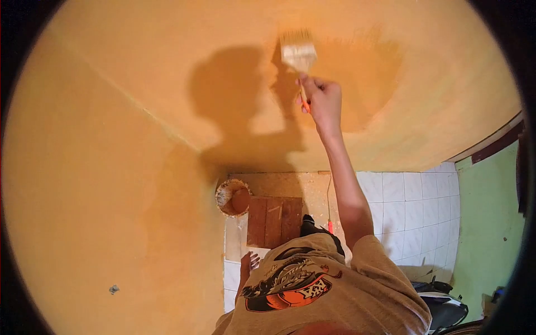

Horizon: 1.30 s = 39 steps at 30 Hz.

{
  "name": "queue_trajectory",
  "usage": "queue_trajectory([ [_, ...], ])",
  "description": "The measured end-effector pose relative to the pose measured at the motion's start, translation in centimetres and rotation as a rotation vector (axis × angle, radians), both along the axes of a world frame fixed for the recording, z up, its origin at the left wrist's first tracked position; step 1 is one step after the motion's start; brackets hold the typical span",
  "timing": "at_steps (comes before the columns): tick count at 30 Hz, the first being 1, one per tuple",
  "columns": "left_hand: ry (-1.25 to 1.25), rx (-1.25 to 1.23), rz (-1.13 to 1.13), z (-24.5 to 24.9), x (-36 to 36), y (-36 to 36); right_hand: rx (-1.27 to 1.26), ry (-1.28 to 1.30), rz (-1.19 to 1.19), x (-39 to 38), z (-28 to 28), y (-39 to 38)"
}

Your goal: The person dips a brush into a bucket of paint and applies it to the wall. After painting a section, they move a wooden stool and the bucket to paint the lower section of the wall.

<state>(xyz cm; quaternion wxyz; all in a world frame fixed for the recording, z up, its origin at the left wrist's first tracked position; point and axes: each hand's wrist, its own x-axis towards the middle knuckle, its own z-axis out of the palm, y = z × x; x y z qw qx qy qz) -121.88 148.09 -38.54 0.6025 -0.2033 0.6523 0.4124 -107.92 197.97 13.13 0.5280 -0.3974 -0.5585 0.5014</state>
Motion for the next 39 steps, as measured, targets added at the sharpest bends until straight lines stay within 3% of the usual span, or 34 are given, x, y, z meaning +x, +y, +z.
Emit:
queue_trajectory([
  [4,0.034,-0.025,-0.089,0.9,0.0,1.5,0.109,0.097,-0.037,0.0,2.3,0.9],
  [10,0.041,0.013,-0.035,2.3,-0.5,3.8,-0.312,0.044,0.007,1.6,-9.0,0.5],
  [13,0.063,0.008,-0.066,2.7,-0.6,4.4,-0.388,-0.007,-0.015,2.4,-13.7,1.3],
  [15,0.053,0.014,-0.069,1.8,-1.0,4.5,-0.296,0.002,-0.020,2.8,-10.4,1.9],
  [19,0.027,0.079,-0.119,2.1,-1.3,4.0,-0.039,0.038,0.003,3.9,1.3,1.3],
  [23,0.055,0.039,-0.174,2.3,-0.6,4.4,0.101,0.112,-0.037,3.8,3.3,2.0],
  [26,0.056,0.043,-0.144,3.6,-0.1,5.6,-0.042,-0.028,-0.001,4.9,-3.6,2.6],
  [28,0.054,0.087,-0.139,3.5,-0.2,5.7,-0.229,0.130,-0.021,5.2,-10.5,2.0],
  [30,0.060,0.027,-0.151,4.1,-0.1,6.6,-0.491,0.002,-0.075,5.4,-14.7,1.5],
  [32,0.087,0.012,-0.202,5.0,-0.3,6.4,-0.452,-0.032,-0.081,5.8,-15.9,2.6],
  [34,0.080,0.006,-0.179,3.7,-1.2,6.2,-0.312,-0.065,-0.088,5.9,-13.4,4.0],
  [37,0.074,0.001,-0.182,3.2,-1.3,5.4,-0.090,-0.012,-0.075,6.7,-2.2,3.4],
  [39,0.086,0.032,-0.213,3.1,-1.3,5.3,0.027,0.036,-0.054,7.2,1.9,2.7],
])
